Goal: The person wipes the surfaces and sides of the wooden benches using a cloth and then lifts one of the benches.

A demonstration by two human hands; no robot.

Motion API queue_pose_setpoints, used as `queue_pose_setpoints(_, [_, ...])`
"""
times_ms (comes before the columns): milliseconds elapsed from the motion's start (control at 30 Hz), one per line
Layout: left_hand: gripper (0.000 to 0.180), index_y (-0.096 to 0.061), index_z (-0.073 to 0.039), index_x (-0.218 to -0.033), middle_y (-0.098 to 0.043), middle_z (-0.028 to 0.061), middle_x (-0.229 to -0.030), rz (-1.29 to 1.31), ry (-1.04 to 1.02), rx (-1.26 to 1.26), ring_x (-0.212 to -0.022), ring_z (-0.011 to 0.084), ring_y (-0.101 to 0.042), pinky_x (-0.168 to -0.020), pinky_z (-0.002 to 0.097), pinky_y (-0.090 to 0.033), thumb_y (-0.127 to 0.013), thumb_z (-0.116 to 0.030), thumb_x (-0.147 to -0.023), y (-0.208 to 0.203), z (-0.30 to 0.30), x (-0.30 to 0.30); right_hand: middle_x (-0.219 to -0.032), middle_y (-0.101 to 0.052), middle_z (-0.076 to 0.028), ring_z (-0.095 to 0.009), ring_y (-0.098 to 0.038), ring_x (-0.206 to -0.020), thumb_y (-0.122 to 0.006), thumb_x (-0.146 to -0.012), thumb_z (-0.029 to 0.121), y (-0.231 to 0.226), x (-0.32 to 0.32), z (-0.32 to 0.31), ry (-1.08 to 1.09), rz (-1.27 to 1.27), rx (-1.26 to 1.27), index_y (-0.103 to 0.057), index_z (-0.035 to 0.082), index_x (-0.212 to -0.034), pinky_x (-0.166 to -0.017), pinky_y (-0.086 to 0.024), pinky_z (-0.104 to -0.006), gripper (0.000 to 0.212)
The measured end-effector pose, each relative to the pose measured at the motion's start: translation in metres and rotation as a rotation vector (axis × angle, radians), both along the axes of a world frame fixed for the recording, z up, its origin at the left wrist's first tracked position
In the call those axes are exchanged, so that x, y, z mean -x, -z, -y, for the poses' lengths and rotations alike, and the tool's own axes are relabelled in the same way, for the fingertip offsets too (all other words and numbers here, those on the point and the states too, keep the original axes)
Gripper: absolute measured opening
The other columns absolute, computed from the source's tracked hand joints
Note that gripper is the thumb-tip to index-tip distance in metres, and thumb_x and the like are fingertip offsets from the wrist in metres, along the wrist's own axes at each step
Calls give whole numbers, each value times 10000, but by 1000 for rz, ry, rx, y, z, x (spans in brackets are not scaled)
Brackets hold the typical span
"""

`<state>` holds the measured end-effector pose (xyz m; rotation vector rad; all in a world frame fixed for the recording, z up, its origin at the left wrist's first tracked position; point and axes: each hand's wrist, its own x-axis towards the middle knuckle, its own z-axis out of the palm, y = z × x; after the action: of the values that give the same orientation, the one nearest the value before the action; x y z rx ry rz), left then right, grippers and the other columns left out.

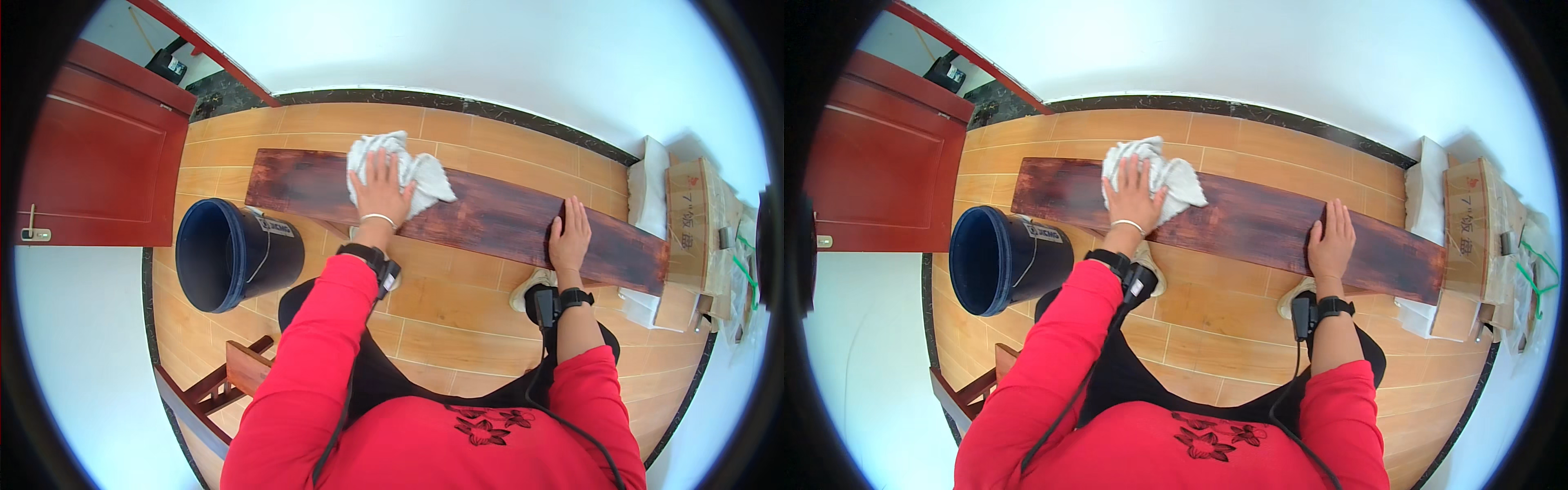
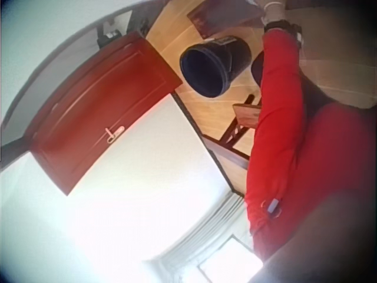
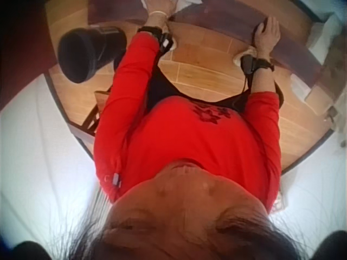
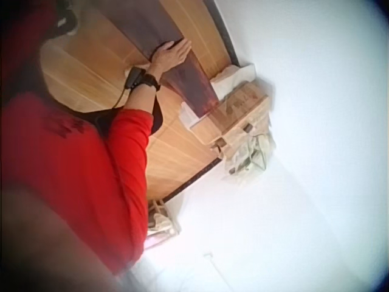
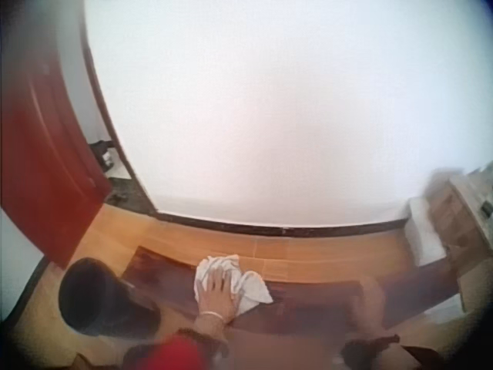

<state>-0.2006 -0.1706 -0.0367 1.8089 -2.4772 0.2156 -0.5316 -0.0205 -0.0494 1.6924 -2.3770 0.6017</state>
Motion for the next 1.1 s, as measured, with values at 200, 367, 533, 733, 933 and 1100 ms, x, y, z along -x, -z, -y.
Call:
queue_pose_setpoints(200, [628,-318,-132,-1404,-192,54,-1504,86,-253,-62,-1396,250,-123,-1030,635,-170,-346,-516,-908,-3,63,-97,-1387,-412,-85,-256,-358,-1296,-498,-868,164,-1,1,1,-13,-11,-34,-431,85,-1316,-1045,-281,-397,459])
queue_pose_setpoints(367, [633,-283,-160,-1422,-159,36,-1517,90,-381,-122,-1400,245,-112,-1027,646,-168,-330,-527,-908,-1,101,-163,-1391,-408,-76,-250,-352,-1301,-491,-867,153,-1,2,1,-4,-10,-53,-427,94,-1322,-1050,-273,-396,463])
queue_pose_setpoints(533, [663,-264,-141,-1428,-134,108,-1513,3,-514,-150,-1396,291,-107,-1081,535,-178,-359,-527,-898,2,129,-220,-1394,-404,-74,-248,-353,-1298,-489,-865,150,-5,-1,2,12,-8,-68,-426,97,-1321,-1050,-269,-394,463])
queue_pose_setpoints(733, [719,-394,22,-1317,-416,285,-1314,-248,-900,-322,-1225,432,-395,-1024,459,-317,-385,-539,-868,14,127,-326,-1388,-410,-74,-254,-358,-1292,-486,-864,145,-2,-4,3,4,9,-56,-428,97,-1319,-1046,-273,-391,461])
queue_pose_setpoints(933, [691,-545,51,-1143,-544,325,-1132,-596,-1226,58,-1094,423,-524,-911,467,-424,-410,-568,-868,74,81,-325,-1379,-419,-78,-247,-371,-1281,-482,-869,156,-7,-10,7,-11,-32,-2,-439,78,-1306,-1034,-292,-387,446])
queue_pose_setpoints(1100, [748,-470,146,-1181,-536,285,-1187,-1222,-1357,-135,-1059,410,-549,-875,443,-446,-454,-536,-875,80,51,-179,-1358,-442,-85,-247,-382,-1272,-482,-870,170,1,7,-6,69,-114,-6,-455,73,-1292,-1030,-303,-391,434])
